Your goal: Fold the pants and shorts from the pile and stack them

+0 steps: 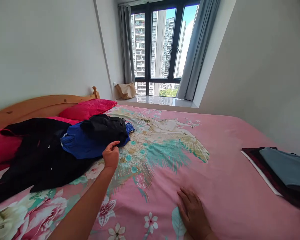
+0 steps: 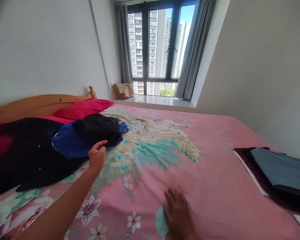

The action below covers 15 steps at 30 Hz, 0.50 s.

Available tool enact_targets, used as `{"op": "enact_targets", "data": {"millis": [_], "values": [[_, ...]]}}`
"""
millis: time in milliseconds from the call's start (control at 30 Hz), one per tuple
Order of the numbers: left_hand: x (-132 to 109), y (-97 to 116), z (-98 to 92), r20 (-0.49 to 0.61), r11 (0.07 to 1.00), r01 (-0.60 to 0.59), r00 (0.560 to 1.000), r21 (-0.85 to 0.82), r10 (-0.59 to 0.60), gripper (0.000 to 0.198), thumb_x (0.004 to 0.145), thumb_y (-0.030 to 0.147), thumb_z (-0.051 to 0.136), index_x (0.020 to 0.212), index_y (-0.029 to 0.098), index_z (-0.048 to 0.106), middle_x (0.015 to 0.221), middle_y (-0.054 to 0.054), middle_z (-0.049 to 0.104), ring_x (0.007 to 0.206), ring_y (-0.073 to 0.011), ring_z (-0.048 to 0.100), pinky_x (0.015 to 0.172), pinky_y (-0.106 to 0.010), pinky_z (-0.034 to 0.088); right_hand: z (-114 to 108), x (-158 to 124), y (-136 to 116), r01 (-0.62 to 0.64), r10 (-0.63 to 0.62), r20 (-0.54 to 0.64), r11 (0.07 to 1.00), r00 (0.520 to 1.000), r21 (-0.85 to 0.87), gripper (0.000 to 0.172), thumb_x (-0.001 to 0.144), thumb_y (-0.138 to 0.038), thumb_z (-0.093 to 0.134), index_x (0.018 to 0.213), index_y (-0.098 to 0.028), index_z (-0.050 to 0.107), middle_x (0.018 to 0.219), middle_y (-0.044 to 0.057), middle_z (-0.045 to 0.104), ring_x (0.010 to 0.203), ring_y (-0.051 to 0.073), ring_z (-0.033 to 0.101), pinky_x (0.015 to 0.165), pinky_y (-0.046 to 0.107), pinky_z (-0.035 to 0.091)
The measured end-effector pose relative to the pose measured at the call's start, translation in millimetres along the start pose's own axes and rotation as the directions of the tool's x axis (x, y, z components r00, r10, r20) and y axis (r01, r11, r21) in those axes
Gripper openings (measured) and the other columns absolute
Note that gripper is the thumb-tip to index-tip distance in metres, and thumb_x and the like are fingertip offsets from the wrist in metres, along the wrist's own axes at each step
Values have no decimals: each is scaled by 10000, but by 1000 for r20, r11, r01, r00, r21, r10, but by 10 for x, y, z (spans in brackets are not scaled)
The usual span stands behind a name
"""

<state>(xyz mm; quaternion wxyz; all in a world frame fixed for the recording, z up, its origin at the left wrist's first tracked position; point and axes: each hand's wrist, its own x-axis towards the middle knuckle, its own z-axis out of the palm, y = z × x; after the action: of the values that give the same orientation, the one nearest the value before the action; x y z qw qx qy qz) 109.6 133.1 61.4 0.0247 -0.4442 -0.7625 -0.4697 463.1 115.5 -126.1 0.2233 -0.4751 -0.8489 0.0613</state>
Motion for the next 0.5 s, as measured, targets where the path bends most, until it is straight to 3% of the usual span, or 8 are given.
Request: {"op": "enact_targets", "data": {"millis": [100, 200, 300, 400, 500], "values": [[-907, 394, 67, 124, 986, -23, 991, -167, 44, 262, 807, 122, 388, 836, 133, 647, 746, -18, 648, 650, -120, 607, 630, -249, 521, -178, 38, -129, -38, 44, -43, 990, 998, 136, 388, 860, -332, 447, 1187, -200, 609, 1288, 86, 553, 1219, 270, 453, 1075, 483, 297], [-2048, 710, -11, 249, 951, -29, 962, -309, 110, 335, 699, 93, 373, 824, 174, 672, 805, -14, 689, 768, -135, 651, 728, -245, 534, -395, -21, -275, -62, 108, -116, 938, 987, 340, 330, 835, -340, 494, 1064, -165, 653, 1157, 116, 620, 1114, 278, 517, 1017, 467, 351], [-3055, 774, -204, 369, 884, 194, 929, -425, -26, 469, 654, 100, 408, 1039, 191, 659, 1031, -40, 697, 988, -183, 641, 858, -296, 519, -587, -347, -440, -88, 169, -142, 888, 975, 451, 308, 888, -365, 420, 956, -170, 648, 1015, 107, 656, 968, 238, 585, 893, 389, 453], [-3722, 636, -452, 393, 872, 348, 897, -345, -202, 554, 683, 188, 513, 1234, 155, 558, 1165, -84, 658, 1057, -227, 624, 877, -329, 522, -742, -955, -637, -118, 225, -136, 832, 965, 542, 342, 930, -375, 346, 842, -183, 615, 836, 79, 660, 792, 204, 617, 730, 321, 508], [-4058, 493, -707, 422, 910, 324, 885, -257, -197, 386, 764, 350, 559, 1080, 157, 668, 1058, -81, 712, 1012, -240, 651, 884, -329, 524, -908, -1618, -866, -27, 154, -144, 767, 978, 641, 276, 917, -344, 395, 811, -206, 609, 800, 61, 660, 772, 202, 623, 726, 326, 517]]}}
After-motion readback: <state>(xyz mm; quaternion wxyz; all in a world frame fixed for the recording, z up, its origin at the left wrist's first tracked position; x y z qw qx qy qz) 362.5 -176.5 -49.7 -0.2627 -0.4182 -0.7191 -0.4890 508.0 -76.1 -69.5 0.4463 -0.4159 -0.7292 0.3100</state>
